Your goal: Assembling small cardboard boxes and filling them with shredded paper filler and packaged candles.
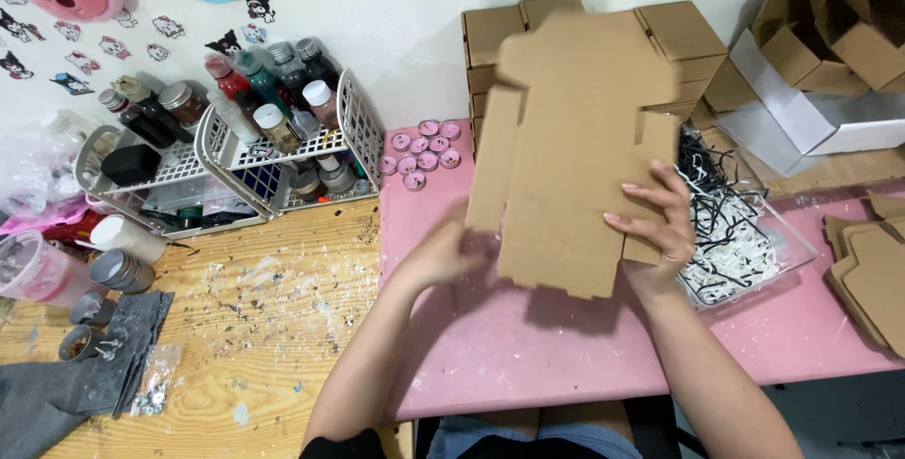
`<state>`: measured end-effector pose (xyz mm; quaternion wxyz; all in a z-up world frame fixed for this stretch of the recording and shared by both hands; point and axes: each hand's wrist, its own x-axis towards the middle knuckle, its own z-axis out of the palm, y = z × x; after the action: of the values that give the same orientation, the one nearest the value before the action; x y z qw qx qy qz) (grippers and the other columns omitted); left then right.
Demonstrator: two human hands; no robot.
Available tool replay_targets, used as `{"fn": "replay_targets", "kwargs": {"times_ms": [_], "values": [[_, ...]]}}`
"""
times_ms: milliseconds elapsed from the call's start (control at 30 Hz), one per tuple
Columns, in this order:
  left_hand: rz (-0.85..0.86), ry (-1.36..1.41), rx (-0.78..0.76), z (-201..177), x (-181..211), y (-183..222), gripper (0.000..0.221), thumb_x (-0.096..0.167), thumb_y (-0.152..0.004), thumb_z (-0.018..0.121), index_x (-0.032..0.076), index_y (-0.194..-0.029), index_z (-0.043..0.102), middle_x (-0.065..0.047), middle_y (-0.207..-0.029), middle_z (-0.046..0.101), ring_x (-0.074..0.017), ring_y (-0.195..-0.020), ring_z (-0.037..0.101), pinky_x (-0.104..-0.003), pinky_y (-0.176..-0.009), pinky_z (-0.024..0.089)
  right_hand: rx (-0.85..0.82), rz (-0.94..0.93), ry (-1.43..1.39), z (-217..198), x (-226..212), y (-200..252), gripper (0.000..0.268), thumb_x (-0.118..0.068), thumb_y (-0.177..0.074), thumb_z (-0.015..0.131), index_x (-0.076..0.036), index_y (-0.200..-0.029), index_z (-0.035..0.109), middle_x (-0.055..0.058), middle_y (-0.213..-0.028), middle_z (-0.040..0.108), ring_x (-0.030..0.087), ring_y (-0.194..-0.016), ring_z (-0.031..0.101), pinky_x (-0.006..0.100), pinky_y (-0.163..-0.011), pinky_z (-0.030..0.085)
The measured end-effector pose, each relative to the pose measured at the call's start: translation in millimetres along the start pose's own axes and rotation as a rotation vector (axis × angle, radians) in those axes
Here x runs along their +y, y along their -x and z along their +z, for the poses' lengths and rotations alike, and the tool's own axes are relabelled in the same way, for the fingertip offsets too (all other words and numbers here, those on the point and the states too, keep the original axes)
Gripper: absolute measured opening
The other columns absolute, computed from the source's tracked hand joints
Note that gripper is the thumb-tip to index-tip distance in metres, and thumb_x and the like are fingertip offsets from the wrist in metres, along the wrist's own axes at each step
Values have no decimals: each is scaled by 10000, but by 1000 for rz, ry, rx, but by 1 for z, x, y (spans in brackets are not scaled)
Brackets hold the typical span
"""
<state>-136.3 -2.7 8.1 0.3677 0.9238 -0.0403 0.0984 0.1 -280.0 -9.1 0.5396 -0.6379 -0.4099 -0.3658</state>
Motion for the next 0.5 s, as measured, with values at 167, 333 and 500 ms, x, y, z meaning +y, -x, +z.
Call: {"fn": "replay_targets", "kwargs": {"times_ms": [167, 333, 500], "values": [[-24, 648, -133, 27, 43, -3, 643, 168, -821, 811, -31, -1374, 550, -198, -1321, 640, -269, -1238, 591, -416, -1069, 469, 58, -64, 143, -2, -5, 0, 244, -126, -731, 885, -197, -936, 774, 79, -1231, 643, 381, -1427, 460, 551, -1200, 442], [-256, 1218, 36, 77, 12, -10, 509, 196, -946, 767, -79, -1342, 605, -205, -1213, 704, -270, -1046, 694, -399, -888, 596, 1, -53, 193, 0, 0, 9, 230, -196, -730, 880, -213, -947, 806, 72, -1245, 640, 360, -1457, 441, 544, -1235, 436], [-370, 1414, 136, 70, 41, -6, 513, 159, -872, 766, -22, -1313, 574, -136, -1190, 708, -232, -1054, 719, -410, -875, 633, -84, -109, 180, 7, -2, 12, 295, -348, -707, 848, -213, -967, 816, 85, -1258, 629, 346, -1441, 390, 517, -1226, 448]]}}
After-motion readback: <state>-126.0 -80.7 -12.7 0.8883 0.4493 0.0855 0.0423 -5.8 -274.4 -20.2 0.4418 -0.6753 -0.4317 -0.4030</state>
